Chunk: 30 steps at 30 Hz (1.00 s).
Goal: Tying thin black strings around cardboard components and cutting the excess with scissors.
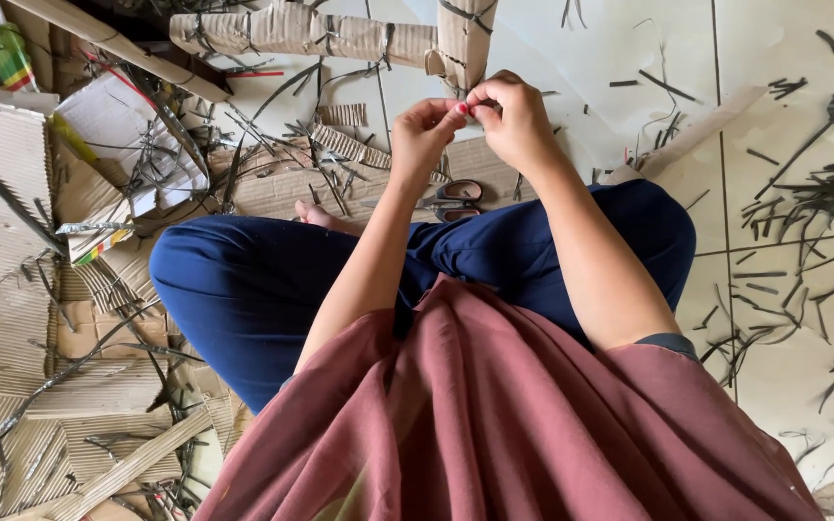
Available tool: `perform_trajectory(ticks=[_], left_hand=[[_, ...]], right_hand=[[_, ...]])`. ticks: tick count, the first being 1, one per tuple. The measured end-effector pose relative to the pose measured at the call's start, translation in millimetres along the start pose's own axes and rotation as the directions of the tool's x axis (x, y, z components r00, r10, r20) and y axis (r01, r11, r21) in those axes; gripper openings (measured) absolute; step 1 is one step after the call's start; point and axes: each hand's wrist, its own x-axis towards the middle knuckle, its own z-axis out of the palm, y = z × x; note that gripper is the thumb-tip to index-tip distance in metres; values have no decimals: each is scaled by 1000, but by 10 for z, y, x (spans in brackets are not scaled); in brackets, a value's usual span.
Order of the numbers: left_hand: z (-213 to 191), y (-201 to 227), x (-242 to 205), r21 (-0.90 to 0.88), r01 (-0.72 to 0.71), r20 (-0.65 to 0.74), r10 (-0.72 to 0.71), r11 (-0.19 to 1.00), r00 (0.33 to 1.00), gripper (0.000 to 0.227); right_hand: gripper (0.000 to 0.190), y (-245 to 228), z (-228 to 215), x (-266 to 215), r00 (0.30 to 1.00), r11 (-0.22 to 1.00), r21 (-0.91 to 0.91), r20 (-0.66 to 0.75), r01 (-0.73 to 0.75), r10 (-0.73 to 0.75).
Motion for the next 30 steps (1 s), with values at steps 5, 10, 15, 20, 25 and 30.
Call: perform_trajectory(ticks=[5, 10, 15, 20, 25, 30], left_hand=[[50, -204, 100, 19, -14, -46, 15, 1000, 999, 13], [88, -640, 275, -544, 196, 112, -161, 816, 981, 16], [86, -810, 372, -874, 246, 211, -128, 418, 969, 14], [85, -811, 500, -930, 269, 241, -139, 248, 961, 14], [75, -847, 442, -924, 285, 259, -132, 255, 957, 11], [58, -867, 393, -917, 298, 271, -134, 264, 953, 13]], right_hand=[[10, 19, 1, -9, 993, 994, -62, -86, -92, 86], [6, -21, 33, 13, 990, 994, -60, -118, -89, 81], [13, 71, 5, 47, 978, 970, -240, -197, 19, -68], [11, 320, 52, 113, 953, 959, -281, -299, -43, -45], [11, 511, 159, 97, 945, 931, -334, -324, -151, 37], [13, 629, 176, 16, 950, 912, -368, -306, -184, 68]])
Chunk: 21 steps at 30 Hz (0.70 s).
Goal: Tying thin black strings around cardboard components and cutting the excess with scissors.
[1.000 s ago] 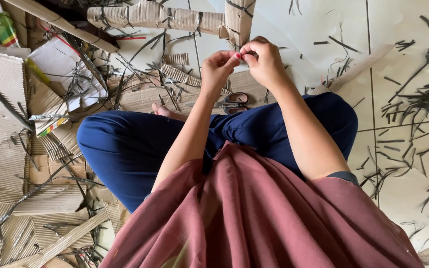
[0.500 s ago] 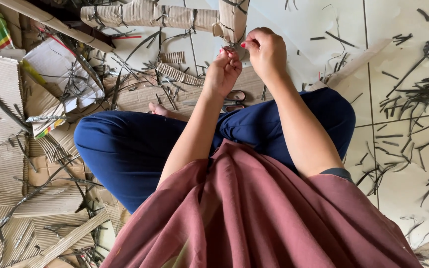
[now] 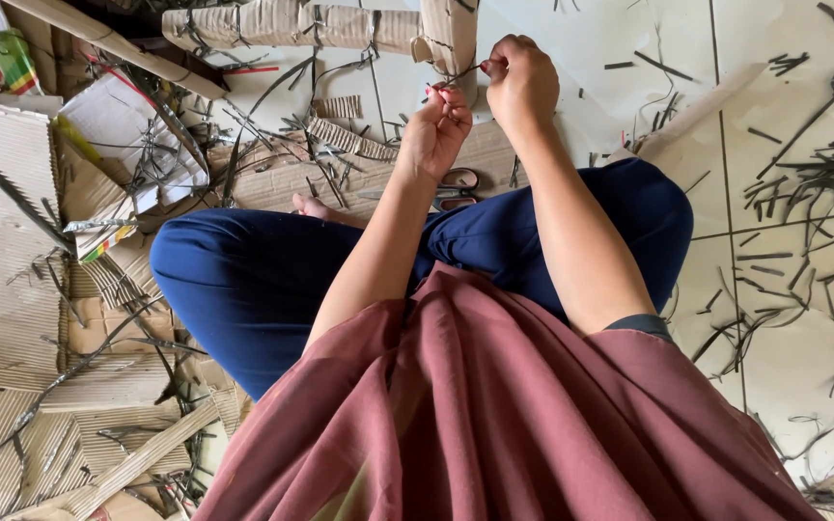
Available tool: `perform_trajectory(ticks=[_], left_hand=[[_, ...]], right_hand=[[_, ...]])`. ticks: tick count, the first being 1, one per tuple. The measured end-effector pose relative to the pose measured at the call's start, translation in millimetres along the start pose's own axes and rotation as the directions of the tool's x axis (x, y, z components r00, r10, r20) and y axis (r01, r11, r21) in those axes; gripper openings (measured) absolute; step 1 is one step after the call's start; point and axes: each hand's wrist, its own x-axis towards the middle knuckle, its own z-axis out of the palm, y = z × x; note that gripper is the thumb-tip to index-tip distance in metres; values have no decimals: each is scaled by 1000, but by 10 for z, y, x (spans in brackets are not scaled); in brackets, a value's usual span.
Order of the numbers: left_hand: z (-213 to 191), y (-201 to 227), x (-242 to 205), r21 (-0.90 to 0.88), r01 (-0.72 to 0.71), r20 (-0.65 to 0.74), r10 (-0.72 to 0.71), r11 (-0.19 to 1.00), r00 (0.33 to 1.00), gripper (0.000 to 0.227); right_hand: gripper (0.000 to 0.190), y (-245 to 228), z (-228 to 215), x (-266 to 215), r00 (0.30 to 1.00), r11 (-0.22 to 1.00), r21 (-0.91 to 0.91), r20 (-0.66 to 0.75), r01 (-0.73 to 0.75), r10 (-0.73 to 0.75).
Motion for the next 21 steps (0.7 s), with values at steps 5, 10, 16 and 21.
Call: perform_trajectory(ticks=[5, 10, 16, 21], left_hand=[[137, 257, -273, 437, -36, -30, 55, 899, 998, 13], [-348, 980, -903, 565, -59, -178, 191, 823, 965, 19], [-272, 841, -1160, 809, 40, -319, 379, 587, 869, 19], [-452, 690, -1181, 842, 22, -218, 303, 538, 928, 25]], right_hand=[[4, 70, -185, 37, 887, 974, -7, 410, -228, 211], [18, 293, -139, -265, 821, 1000, -4, 571, -14, 14], [14, -267, 505, -796, 539, 959, -131, 842, 250, -26], [10, -163, 982, -1244, 631, 778, -364, 774, 512, -53]])
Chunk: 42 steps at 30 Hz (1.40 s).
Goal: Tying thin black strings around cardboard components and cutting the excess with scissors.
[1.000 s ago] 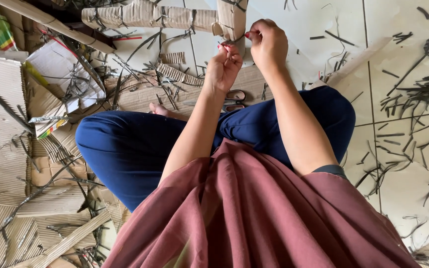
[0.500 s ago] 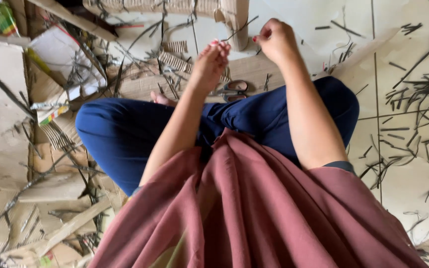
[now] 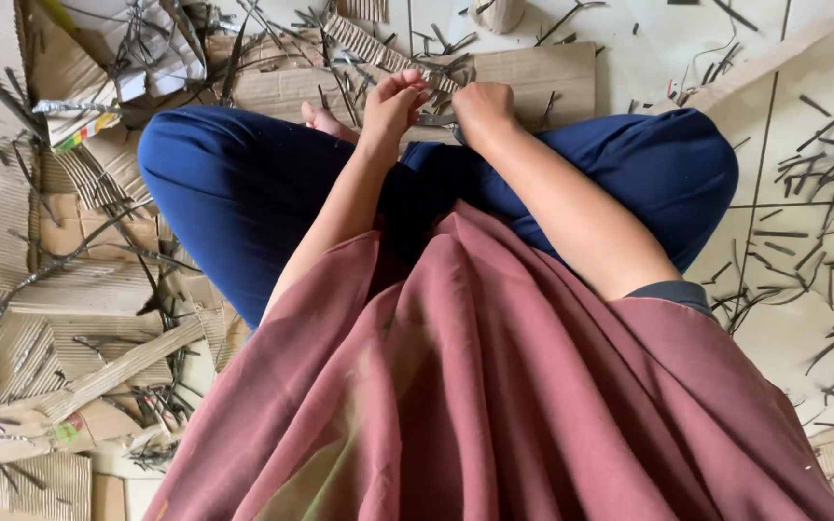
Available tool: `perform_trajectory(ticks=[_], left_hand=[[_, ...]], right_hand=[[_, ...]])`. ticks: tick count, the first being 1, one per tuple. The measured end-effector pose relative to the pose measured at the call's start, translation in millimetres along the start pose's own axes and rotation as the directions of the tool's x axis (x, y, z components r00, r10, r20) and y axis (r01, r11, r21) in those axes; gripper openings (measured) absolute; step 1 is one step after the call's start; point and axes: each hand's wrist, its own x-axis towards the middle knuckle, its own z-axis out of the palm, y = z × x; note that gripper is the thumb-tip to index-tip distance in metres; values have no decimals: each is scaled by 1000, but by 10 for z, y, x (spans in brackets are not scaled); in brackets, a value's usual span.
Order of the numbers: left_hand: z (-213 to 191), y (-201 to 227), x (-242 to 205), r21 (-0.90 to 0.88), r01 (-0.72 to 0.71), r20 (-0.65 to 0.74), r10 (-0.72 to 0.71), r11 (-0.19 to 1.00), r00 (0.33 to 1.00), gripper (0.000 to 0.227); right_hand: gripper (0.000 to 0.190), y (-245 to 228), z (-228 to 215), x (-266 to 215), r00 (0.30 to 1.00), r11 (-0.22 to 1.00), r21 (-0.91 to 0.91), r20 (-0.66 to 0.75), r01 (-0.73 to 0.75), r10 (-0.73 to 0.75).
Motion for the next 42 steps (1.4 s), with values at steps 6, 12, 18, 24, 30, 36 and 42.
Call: perform_trajectory(ticks=[6, 12, 18, 24, 30, 36, 42], left_hand=[[184, 365, -63, -11, 34, -58, -35, 999, 998, 20], [752, 608, -105, 24, -312, -23, 312, 950, 950, 32], [1281, 659, 25, 377, -455, 89, 457, 807, 885, 39], [1378, 740, 10, 508, -383, -31, 460, 772, 887, 18], [1349, 569, 184, 589, -327, -14, 413, 739, 911, 19], [1355, 488, 312, 592, -349, 60, 392, 727, 918, 19], [1336, 529, 278, 557, -383, 120, 385, 737, 915, 17]], right_hand=[[12, 533, -830, -133, 974, 962, 186, 143, -202, 177], [32, 1580, -1556, -744, 787, 914, 188, 588, -359, 188], [44, 2011, -1501, -1104, 757, 790, 315, 597, -526, 266], [36, 2006, -1503, -957, 839, 754, 482, 519, -446, 165], [61, 1837, -1640, -845, 827, 691, 538, 539, -483, 159], [21, 1763, -1696, -796, 857, 586, 670, 509, -456, 85], [47, 1787, -1796, -829, 862, 536, 730, 507, -423, -10]])
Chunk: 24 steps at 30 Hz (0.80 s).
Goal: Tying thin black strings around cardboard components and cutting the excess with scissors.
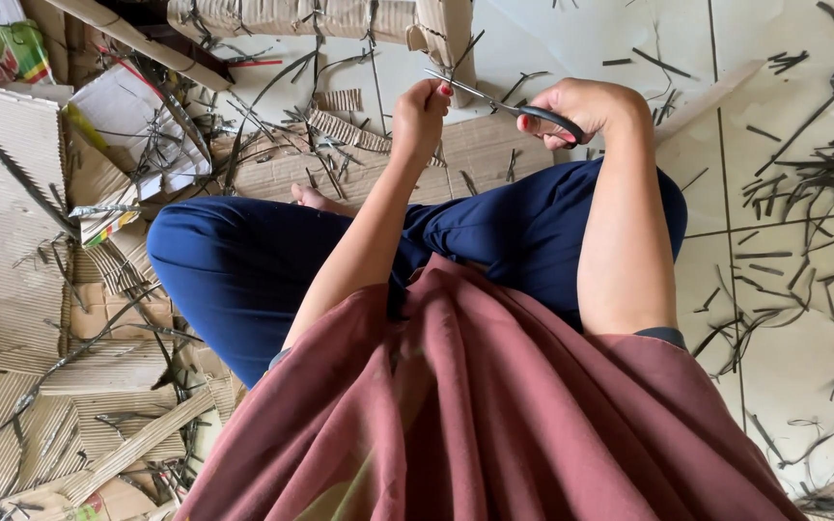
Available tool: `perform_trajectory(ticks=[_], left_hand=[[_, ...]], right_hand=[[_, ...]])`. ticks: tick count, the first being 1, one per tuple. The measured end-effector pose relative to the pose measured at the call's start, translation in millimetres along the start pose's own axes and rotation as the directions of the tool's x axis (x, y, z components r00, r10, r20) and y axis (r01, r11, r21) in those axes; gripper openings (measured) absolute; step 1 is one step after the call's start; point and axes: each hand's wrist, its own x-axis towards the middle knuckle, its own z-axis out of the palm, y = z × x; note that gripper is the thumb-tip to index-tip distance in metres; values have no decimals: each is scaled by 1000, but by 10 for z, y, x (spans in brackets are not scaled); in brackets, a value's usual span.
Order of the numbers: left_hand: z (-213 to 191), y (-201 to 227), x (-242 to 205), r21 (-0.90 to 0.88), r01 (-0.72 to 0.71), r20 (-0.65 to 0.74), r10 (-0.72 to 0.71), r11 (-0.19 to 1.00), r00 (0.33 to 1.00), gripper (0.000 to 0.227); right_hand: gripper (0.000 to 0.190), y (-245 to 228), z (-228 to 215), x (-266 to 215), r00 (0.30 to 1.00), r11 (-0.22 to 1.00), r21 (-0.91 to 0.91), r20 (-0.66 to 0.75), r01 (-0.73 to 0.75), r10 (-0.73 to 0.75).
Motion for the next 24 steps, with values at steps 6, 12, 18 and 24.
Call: perform_trajectory(ticks=[6, 12, 18, 24], left_hand=[[-1, 6, 12, -24, 18, -28, -19, 1000, 999, 18], [-62, 77, 16, -66, 77, -21, -78, 995, 997, 19], [-74, 81, 14, -50, 103, -28, -104, 993, 994, 19], [-105, -53, 60, -57, 134, -31, -136, 989, 990, 19]], right_hand=[[38, 114, 17, 23, 999, 995, -99, -24, 20, -23], [31, 231, 9, 34, 999, 994, -112, 38, -15, 20], [30, 305, -12, -60, 999, 973, -227, -24, -49, 44], [20, 189, -45, -139, 1000, 999, -39, -13, -24, 24]])
